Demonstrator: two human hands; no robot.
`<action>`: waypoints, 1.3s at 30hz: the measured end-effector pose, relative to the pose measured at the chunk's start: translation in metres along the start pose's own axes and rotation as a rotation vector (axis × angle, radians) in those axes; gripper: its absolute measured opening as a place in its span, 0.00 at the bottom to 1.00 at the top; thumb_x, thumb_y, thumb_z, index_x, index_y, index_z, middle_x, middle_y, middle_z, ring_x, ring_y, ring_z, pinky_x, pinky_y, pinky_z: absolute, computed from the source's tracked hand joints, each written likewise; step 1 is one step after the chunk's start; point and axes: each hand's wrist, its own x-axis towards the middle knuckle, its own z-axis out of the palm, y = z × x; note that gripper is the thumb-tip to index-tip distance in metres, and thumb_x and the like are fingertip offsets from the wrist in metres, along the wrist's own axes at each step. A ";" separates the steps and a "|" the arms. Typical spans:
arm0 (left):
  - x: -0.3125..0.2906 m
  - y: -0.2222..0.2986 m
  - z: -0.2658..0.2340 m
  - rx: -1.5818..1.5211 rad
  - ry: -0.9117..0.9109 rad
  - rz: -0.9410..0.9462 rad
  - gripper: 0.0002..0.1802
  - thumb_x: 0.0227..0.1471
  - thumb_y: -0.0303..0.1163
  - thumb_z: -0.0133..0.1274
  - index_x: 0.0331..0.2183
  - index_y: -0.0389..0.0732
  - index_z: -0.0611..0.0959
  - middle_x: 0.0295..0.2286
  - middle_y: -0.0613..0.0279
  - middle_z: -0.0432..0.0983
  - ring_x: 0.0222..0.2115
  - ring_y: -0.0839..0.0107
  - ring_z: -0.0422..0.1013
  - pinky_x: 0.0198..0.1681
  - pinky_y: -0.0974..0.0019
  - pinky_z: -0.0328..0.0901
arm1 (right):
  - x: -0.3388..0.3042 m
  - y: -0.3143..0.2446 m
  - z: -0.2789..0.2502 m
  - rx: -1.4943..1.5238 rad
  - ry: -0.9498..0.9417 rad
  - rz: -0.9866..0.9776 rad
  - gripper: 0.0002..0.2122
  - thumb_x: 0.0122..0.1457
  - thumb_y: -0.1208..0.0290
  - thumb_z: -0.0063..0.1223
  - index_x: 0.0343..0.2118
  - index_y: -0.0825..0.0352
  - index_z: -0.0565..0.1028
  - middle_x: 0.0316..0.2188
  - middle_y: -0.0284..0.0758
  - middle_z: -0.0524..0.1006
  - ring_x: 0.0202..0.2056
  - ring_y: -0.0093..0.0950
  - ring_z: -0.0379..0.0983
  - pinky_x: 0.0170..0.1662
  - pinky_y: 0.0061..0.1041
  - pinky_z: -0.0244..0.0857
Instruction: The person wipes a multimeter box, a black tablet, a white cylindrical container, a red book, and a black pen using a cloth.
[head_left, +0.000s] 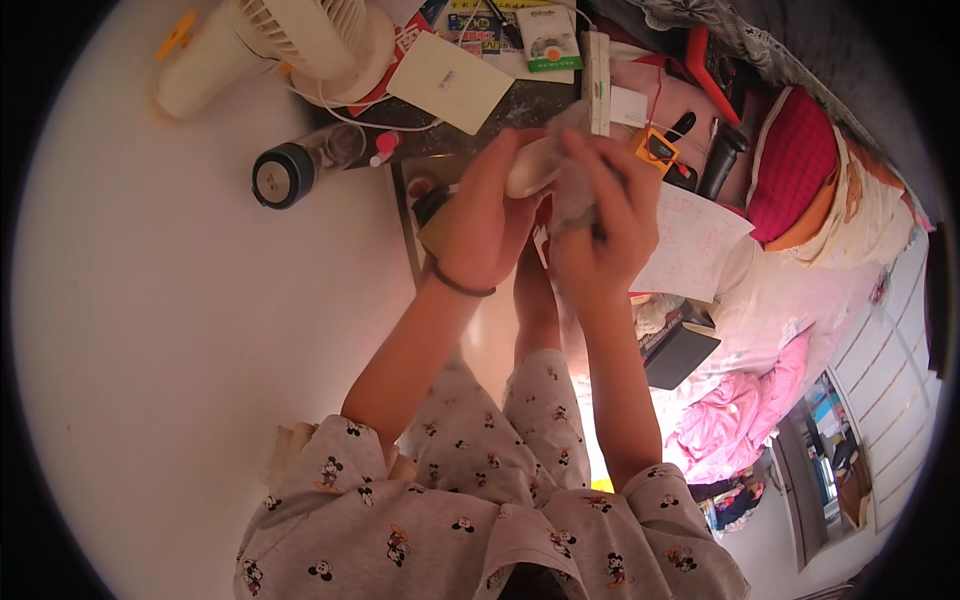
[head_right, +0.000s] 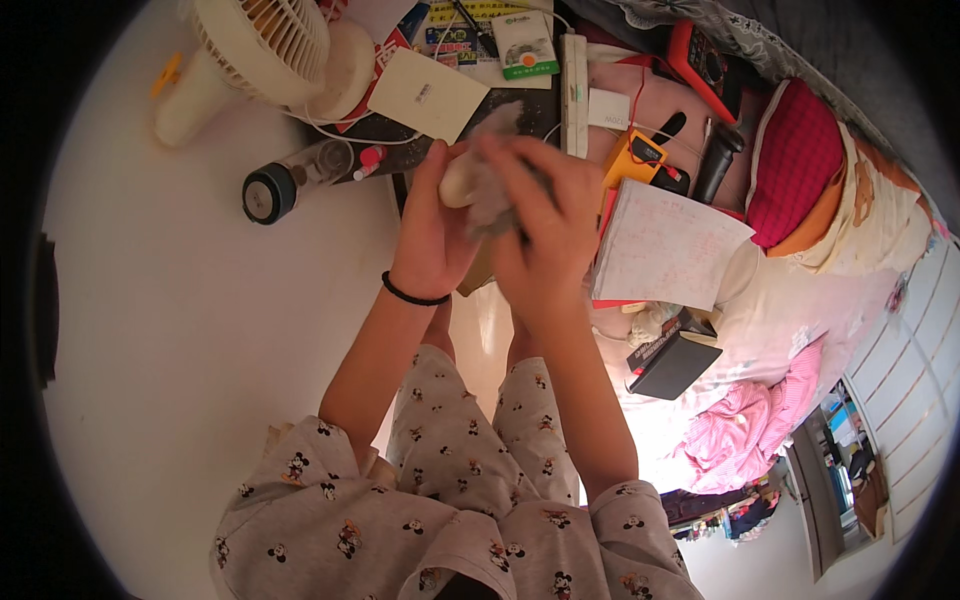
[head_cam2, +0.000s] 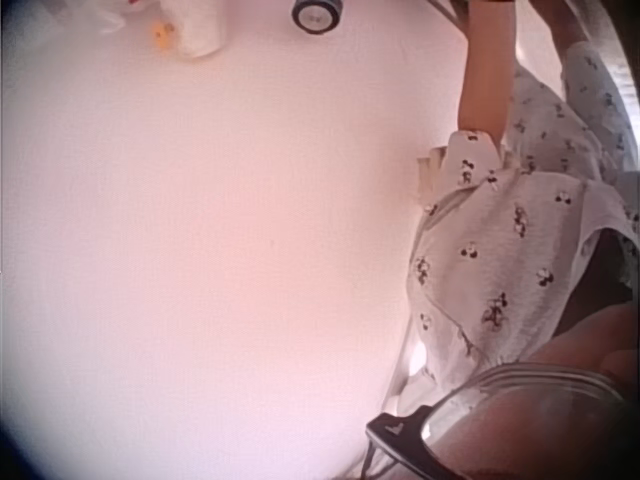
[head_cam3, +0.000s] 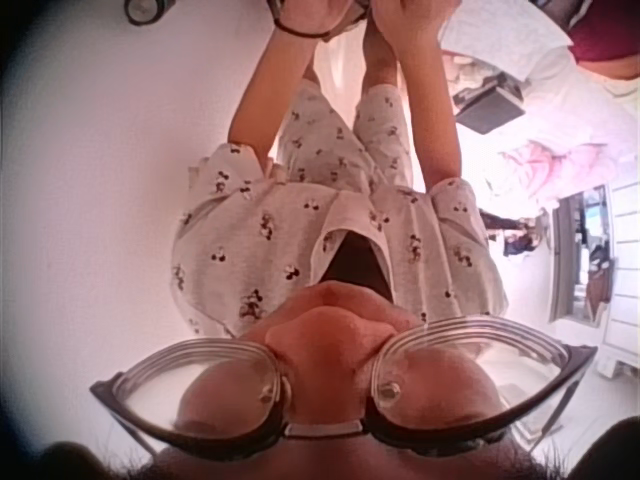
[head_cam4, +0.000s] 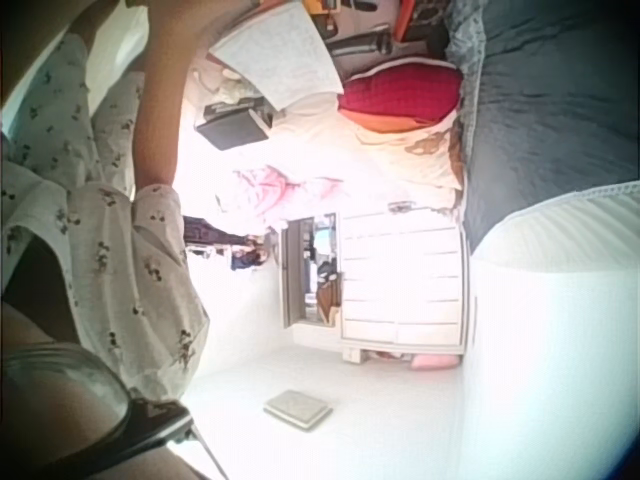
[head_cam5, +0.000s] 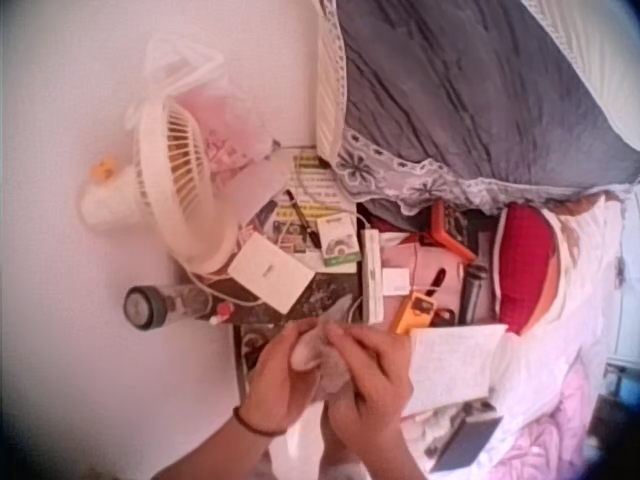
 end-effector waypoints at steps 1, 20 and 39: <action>-0.001 -0.001 0.001 0.000 0.001 -0.002 0.30 0.63 0.53 0.31 0.52 0.38 0.69 0.48 0.60 0.70 0.49 0.69 0.66 0.55 0.63 0.60 | 0.001 -0.001 -0.001 0.000 -0.065 -0.077 0.26 0.36 0.82 0.46 0.43 0.63 0.78 0.41 0.34 0.74 0.39 0.35 0.66 0.44 0.30 0.61; -0.003 0.001 -0.007 0.020 0.180 0.084 0.30 0.63 0.55 0.31 0.53 0.42 0.65 0.42 0.59 0.71 0.46 0.69 0.67 0.52 0.64 0.62 | -0.004 0.006 -0.002 -0.038 -0.347 -0.132 0.25 0.35 0.79 0.49 0.43 0.62 0.77 0.42 0.35 0.74 0.38 0.37 0.68 0.44 0.34 0.64; 0.129 0.040 -0.051 1.089 0.258 0.229 0.20 0.60 0.45 0.45 0.35 0.35 0.79 0.23 0.62 0.76 0.26 0.75 0.75 0.19 0.71 0.68 | 0.064 0.095 0.034 -0.188 -0.504 0.163 0.21 0.45 0.56 0.63 0.37 0.66 0.75 0.33 0.36 0.76 0.31 0.38 0.76 0.32 0.34 0.70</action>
